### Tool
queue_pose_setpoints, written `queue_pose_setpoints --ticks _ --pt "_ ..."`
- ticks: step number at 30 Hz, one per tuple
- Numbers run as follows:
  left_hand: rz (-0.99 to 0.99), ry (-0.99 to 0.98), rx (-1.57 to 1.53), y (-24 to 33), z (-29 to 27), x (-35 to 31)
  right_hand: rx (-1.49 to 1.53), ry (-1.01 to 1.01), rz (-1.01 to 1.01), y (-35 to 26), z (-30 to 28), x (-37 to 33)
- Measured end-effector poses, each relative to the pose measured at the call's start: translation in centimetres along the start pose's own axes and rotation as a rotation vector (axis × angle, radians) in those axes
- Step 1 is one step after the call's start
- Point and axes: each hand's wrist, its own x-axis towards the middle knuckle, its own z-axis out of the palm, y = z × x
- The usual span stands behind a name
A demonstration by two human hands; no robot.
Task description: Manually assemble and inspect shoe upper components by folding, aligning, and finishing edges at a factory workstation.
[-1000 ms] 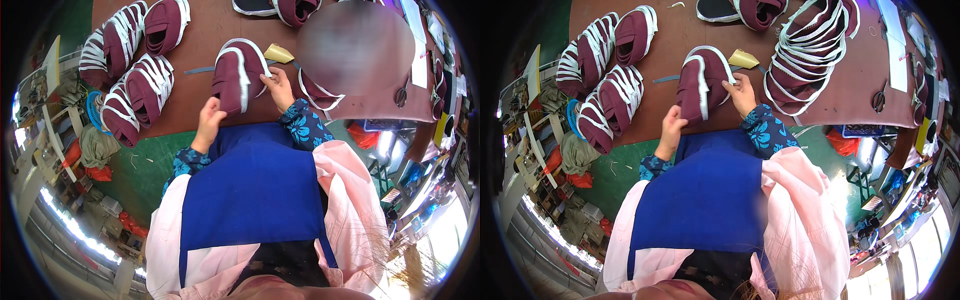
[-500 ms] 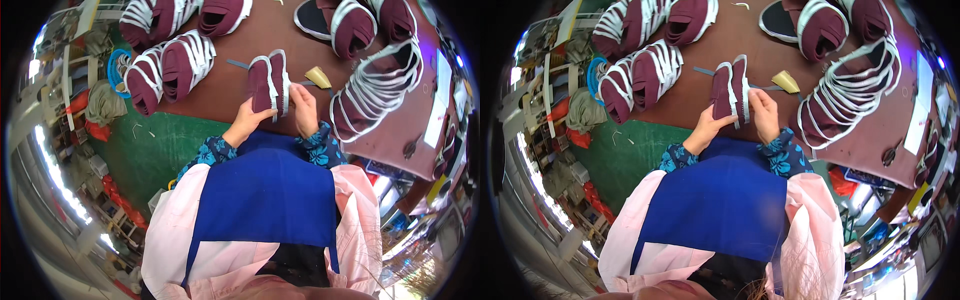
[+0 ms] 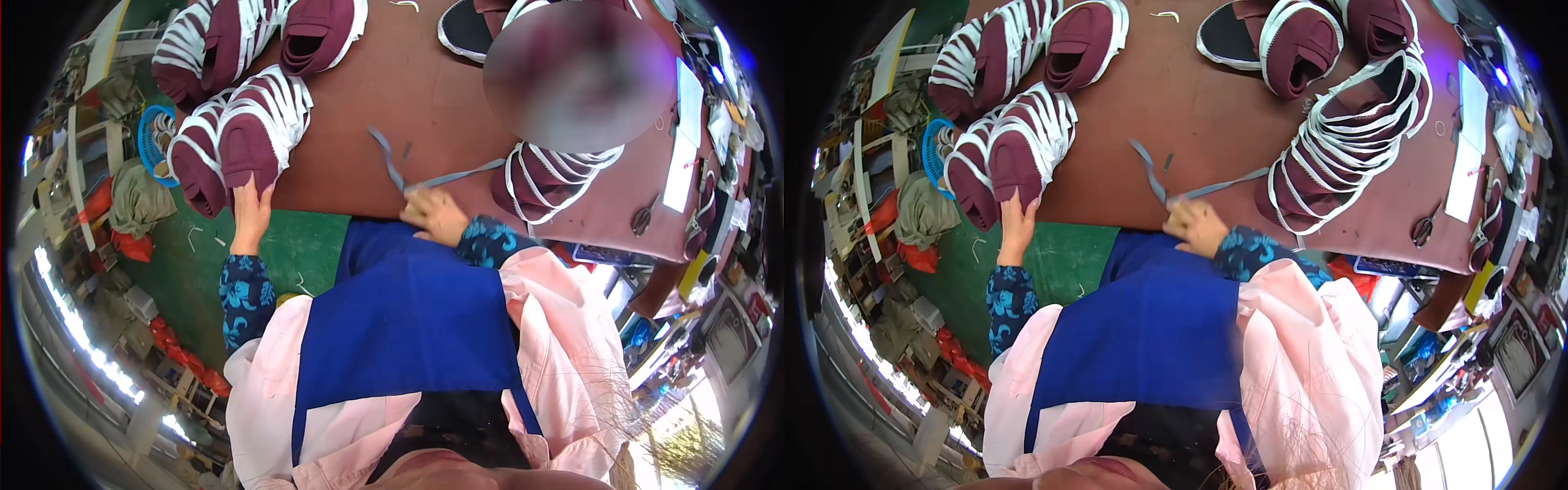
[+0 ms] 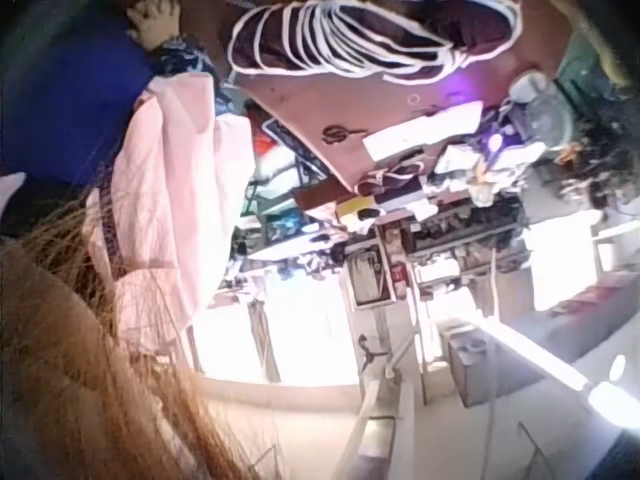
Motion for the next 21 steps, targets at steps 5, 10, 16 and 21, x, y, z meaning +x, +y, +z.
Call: queue_pose_setpoints --ticks 5,10,16,21 --pt "-0.207 0.002 -0.007 0.1 1.0 3.7 -0.022 0.095 0.201 0.6 -4.0 0.8" --pt "-0.074 0.137 0.088 0.9 1.6 4.4 0.14 0.098 0.062 1.2 -4.2 0.5" --pt "-0.216 -0.35 0.173 1.5 -1.3 4.9 -0.059 0.764 0.258 6.2 -10.3 4.8" --pt "-0.065 -0.584 0.303 3.3 -4.6 8.2 -0.223 1.166 0.948 15.6 -17.8 5.5"
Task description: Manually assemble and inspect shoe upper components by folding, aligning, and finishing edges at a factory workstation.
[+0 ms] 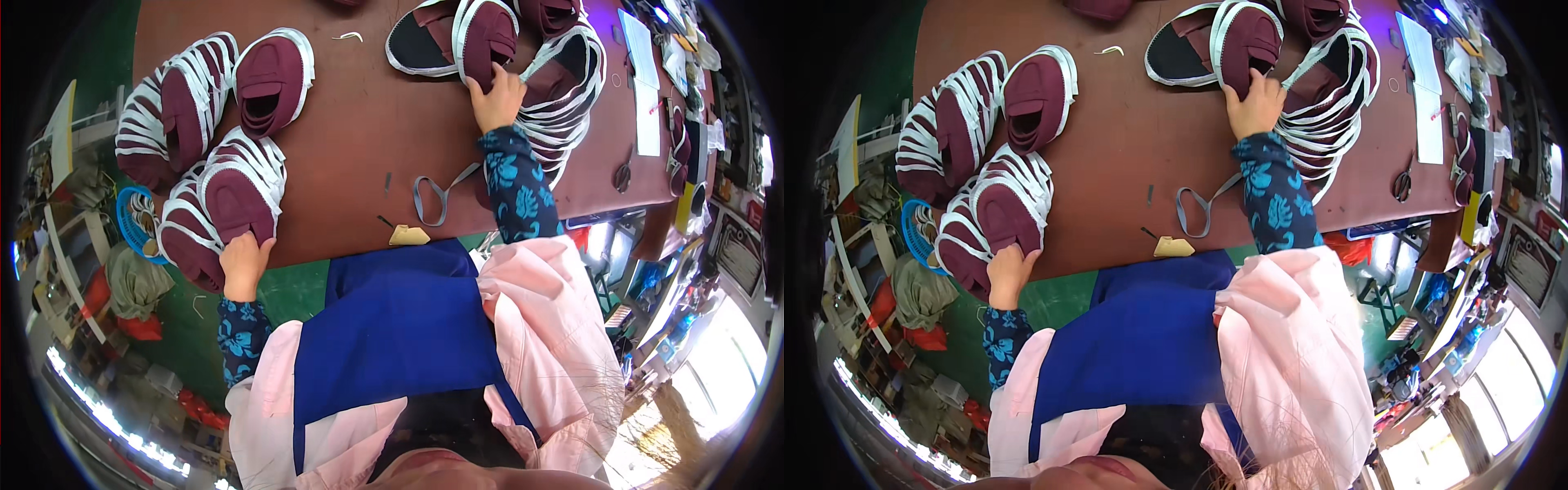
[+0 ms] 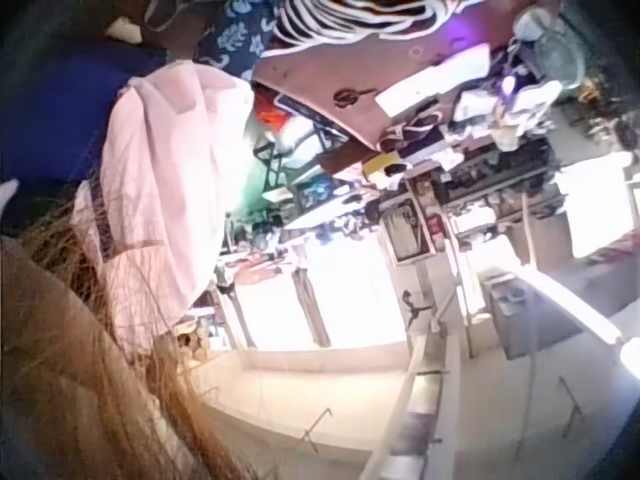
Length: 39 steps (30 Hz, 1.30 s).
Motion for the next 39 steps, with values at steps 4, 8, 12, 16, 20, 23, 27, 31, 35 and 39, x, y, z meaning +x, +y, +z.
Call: queue_pose_setpoints --ticks 4,8,12,16,20,23,27,31,35,39 --pt "-0.001 -0.023 -0.115 3.2 -4.4 0.4 -0.23 -0.093 -0.164 0.6 0.5 3.1" --pt "0.233 0.263 -0.561 6.1 -3.9 1.8 0.035 -0.181 -0.423 -8.4 -3.0 0.3" --pt "0.329 0.059 -0.872 8.9 -1.2 4.6 -0.097 -0.634 -0.615 -11.6 -1.7 -12.2" --pt "0.395 -0.098 -0.987 11.4 1.8 6.4 0.151 -0.725 -0.448 -13.2 -2.2 -18.4" --pt "0.398 -0.165 -1.099 12.0 2.1 6.7 0.266 -0.376 -0.133 -12.9 -3.2 -16.1" --pt "0.348 -0.356 -1.241 12.3 3.4 6.9 0.26 -0.349 0.282 -8.9 -1.4 -14.6" --pt "0.022 -0.872 -1.782 14.1 3.5 6.5 0.411 -0.613 0.546 -5.0 0.3 -15.2" --pt "-0.15 -0.845 -1.955 15.1 5.0 5.4 0.519 -0.693 0.42 -5.2 -0.2 -15.0" --pt "-0.375 -0.828 -2.159 16.1 5.2 4.6 0.963 -0.88 0.705 -6.9 -1.7 -15.5" --pt "-0.344 -0.64 -2.023 16.7 6.2 3.5 1.248 -1.011 0.832 -7.1 -1.8 -16.9"
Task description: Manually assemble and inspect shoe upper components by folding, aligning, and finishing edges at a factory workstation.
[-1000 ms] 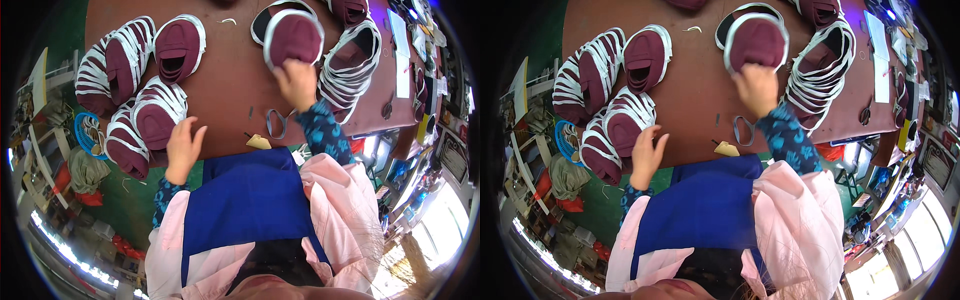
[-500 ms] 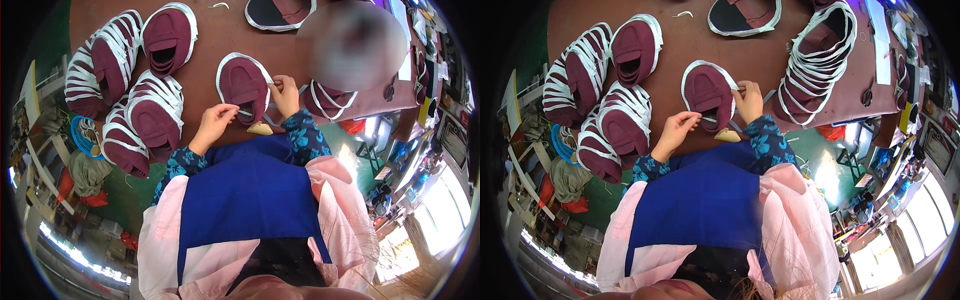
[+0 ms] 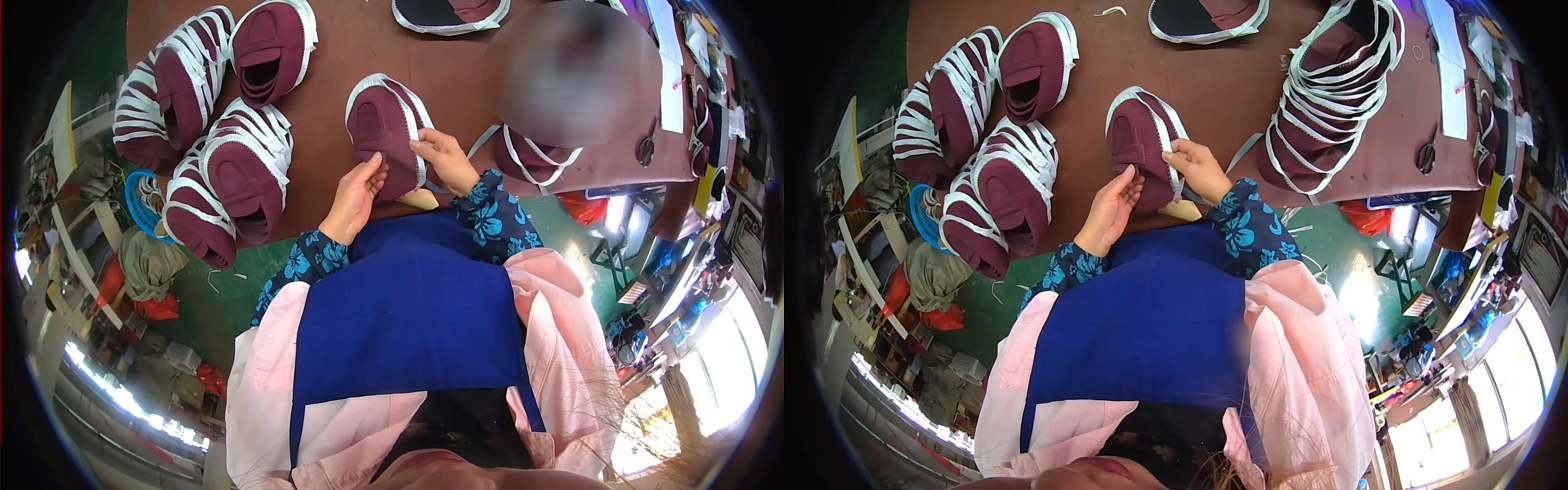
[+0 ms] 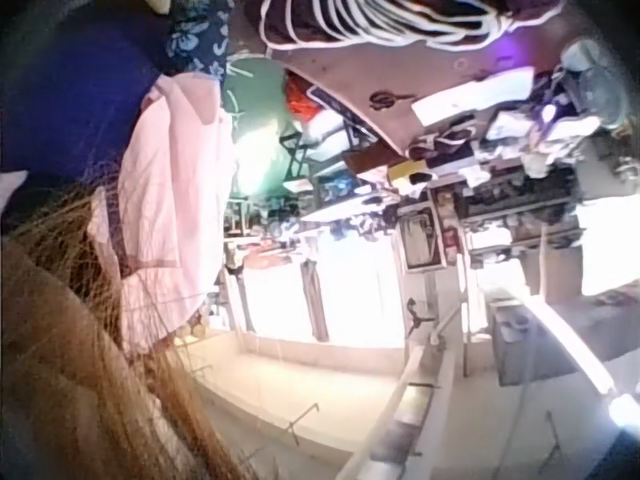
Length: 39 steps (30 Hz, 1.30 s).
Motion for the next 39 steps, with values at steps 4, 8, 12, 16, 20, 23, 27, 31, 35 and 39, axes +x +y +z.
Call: queue_pose_setpoints --ticks 4,8,12,16,20,23,27,31,35,39 --pt "0.087 -0.05 0.019 -0.9 1.2 -0.4 0.222 0.001 0.064 -0.3 1.1 -0.4" --pt "0.281 -0.094 0.244 -1.6 2.9 -2.0 0.223 0.051 0.044 -0.4 1.0 -0.9" --pt "0.321 -0.045 0.072 -1.6 1.8 -2.8 -0.424 0.46 -0.424 1.2 -0.4 -0.4" --pt "0.327 -0.038 -0.142 -1.2 -0.7 -4.6 -0.167 0.592 -0.191 2.2 -4.1 1.6" --pt "0.315 -0.001 -0.086 -0.8 0.3 -6.1 -0.365 0.609 -0.115 2.6 -5.8 1.9" --pt "0.379 -0.032 0.183 -1.8 1.9 -5.6 -0.348 0.212 0.131 -0.1 -4.7 1.5" --pt "0.635 0.178 0.944 -3.0 4.3 -3.6 0.178 -0.024 0.084 -1.9 -1.1 -0.4" --pt "0.436 -0.053 0.284 -2.5 5.7 -4.0 0.287 -0.16 0.123 -3.5 0.3 -1.1" --pt "0.645 0.165 0.282 -0.2 5.0 -10.9 -0.726 0.022 -0.424 -8.9 -5.1 4.9" --pt "0.993 0.409 0.863 -0.1 -0.7 -17.3 -2.136 0.665 -0.965 -16.4 -10.5 10.6"
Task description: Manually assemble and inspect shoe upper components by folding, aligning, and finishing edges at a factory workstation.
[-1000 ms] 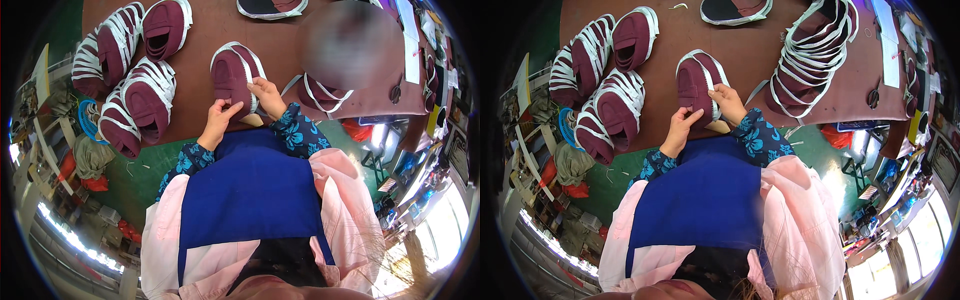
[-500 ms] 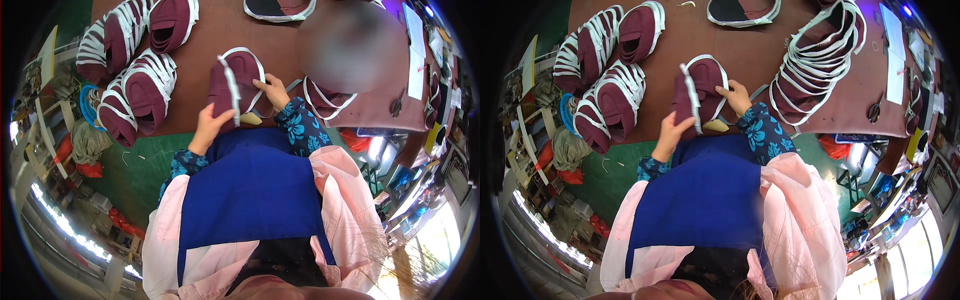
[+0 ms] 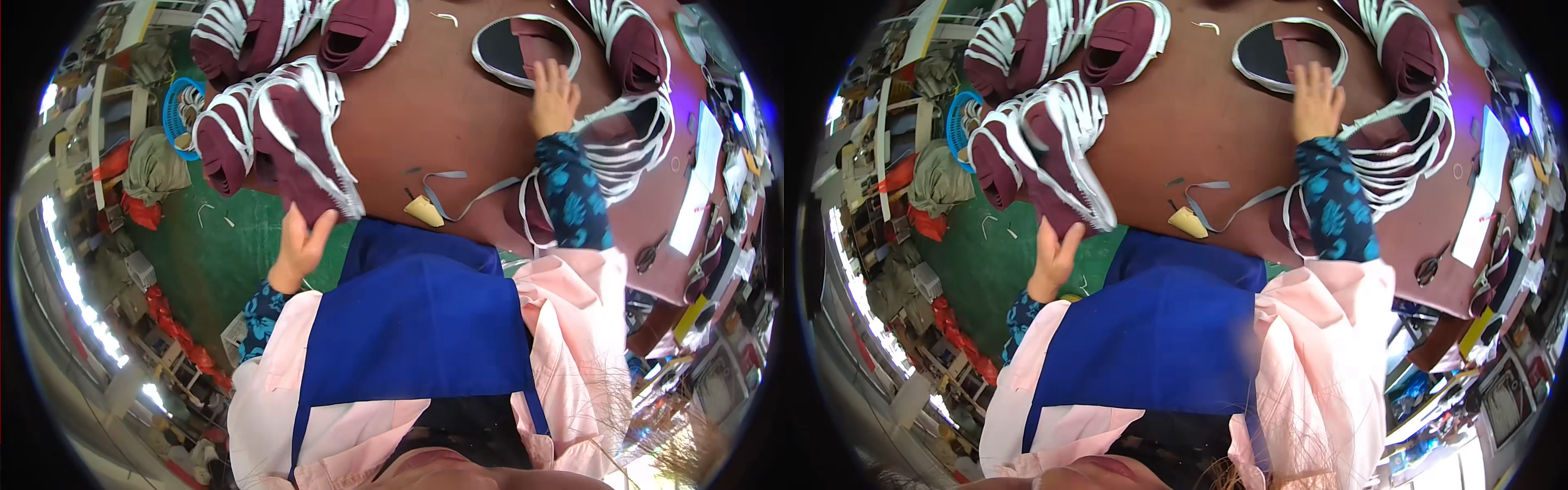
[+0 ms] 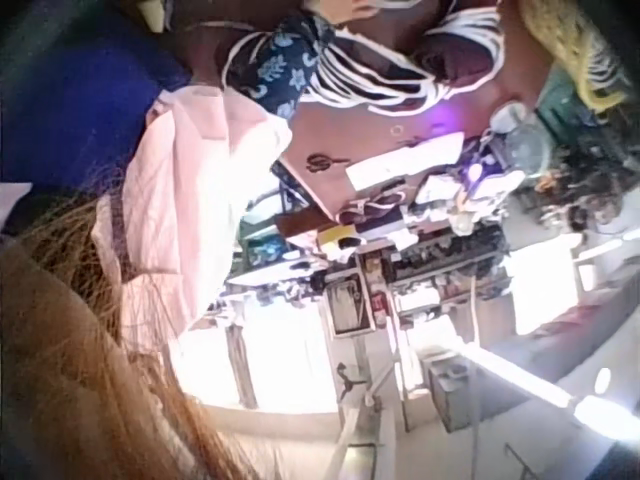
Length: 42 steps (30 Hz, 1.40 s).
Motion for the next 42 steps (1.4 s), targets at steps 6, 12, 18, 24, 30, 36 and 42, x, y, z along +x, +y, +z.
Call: queue_pose_setpoints --ticks 6,12,18,24,30,36,42 --pt "-0.413 -0.118 0.74 -10.1 -4.5 0.2 -0.052 -0.234 -0.257 6.9 5.2 2.9" --pt "0.266 0.246 0.797 -17.1 -4.7 6.0 1.303 -0.399 0.313 -0.6 0.9 0.7" --pt "-0.029 0.156 1.13 -14.7 -4.3 6.9 2.368 -0.526 0.983 -11.3 -6.5 -11.9" --pt "-0.328 0.09 1.042 -5.7 -1.6 4.5 2.39 -0.605 1.426 -14.9 -7.6 -19.1" --pt "0.175 -0.248 0.373 -2.4 10.5 4.7 2.301 -0.587 1.139 -15.0 -8.7 -19.2" --pt "0.376 -0.154 0.425 -3.4 14.6 4.2 2.419 -0.503 1.307 -14.7 -9.2 -18.9" --pt "-0.234 -0.125 -0.261 -7.1 11.1 4.5 2.296 -0.561 1.319 -14.6 -7.6 -20.4"
